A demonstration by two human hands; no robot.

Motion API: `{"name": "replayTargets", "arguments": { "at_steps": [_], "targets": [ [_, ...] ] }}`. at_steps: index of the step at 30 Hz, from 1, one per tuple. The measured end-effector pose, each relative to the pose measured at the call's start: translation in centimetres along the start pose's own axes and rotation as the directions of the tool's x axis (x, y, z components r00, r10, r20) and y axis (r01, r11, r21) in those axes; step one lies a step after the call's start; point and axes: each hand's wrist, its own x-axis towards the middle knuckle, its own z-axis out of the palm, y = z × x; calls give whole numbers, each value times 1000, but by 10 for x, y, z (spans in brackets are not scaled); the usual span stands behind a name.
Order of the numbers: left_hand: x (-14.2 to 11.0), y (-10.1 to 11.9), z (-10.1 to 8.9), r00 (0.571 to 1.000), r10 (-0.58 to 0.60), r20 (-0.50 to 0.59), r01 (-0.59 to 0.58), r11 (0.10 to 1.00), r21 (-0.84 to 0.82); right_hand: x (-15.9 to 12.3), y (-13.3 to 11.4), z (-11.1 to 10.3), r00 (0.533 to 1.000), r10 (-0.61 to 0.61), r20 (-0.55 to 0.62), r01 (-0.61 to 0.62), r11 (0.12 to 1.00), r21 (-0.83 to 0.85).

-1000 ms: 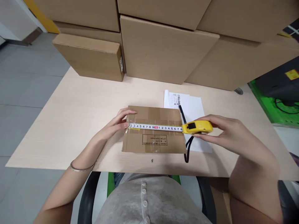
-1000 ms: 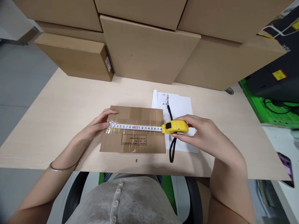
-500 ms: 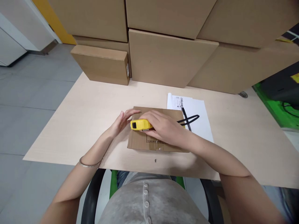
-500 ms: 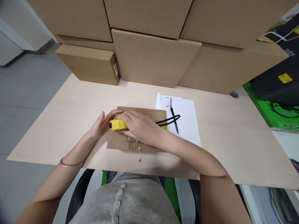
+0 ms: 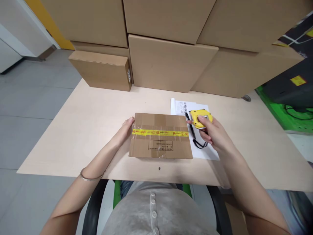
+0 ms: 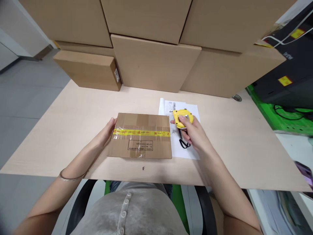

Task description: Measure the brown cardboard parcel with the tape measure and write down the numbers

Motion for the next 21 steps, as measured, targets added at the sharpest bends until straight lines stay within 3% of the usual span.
{"name": "replayTargets", "arguments": {
  "at_steps": [4,8,11,15,18,21],
  "targets": [
    [-13,11,-2,998,-58,-16,58,998,34,-23,3,12,1000,14,14,-15,995,97],
    [-24,28,-7,996,88,-32,-84,991,106,-63,-6,10,987,-78,-140,101,981,168],
    [-24,39,-7,958,259,124,-274,953,127,-85,-4,3,961,-126,-248,179,962,207],
    [-15,37,-8,847,421,325,-492,853,174,-93,10,-9,936,-154,-317,230,949,218],
    [-13,26,-13,785,424,452,-553,808,202,-87,14,-19,914,-173,-368,261,944,204],
    [-17,18,-22,774,368,515,-553,789,269,-78,8,-29,875,-246,-417,342,924,172]
  ]
}}
